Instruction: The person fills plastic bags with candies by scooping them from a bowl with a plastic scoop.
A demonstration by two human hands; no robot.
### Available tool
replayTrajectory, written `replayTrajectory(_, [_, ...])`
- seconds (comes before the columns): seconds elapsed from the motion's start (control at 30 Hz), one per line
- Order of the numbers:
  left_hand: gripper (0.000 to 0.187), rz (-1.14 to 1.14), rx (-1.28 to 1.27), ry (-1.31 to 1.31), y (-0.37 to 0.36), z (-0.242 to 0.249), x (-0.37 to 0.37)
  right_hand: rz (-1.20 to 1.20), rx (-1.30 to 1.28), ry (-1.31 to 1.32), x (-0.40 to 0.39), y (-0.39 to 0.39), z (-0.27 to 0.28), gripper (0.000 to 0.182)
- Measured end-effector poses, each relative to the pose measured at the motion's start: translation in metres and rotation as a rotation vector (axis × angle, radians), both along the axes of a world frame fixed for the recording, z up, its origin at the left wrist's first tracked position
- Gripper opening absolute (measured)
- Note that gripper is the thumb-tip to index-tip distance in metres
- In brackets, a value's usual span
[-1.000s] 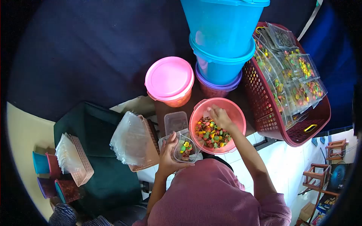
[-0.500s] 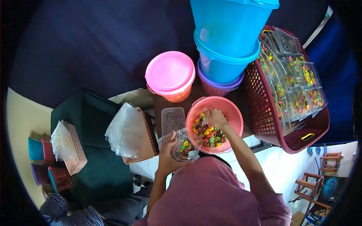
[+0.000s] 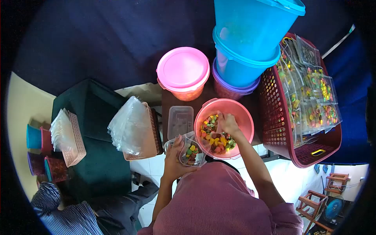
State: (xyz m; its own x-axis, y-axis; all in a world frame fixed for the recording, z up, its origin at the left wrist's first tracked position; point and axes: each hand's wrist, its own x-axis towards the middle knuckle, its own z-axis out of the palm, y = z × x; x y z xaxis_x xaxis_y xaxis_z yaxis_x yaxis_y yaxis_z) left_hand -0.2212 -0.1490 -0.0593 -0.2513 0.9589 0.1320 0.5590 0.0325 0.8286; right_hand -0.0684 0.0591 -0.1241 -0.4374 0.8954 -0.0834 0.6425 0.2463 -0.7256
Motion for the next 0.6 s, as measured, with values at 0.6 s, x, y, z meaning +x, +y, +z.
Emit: replayTrajectory(0.6, [0.094, -0.104, -0.061, -0.020, 0.018, 0.021, -0.030, -0.492, 0.077, 0.500, 0.037, 0.015, 0.062, 0.034])
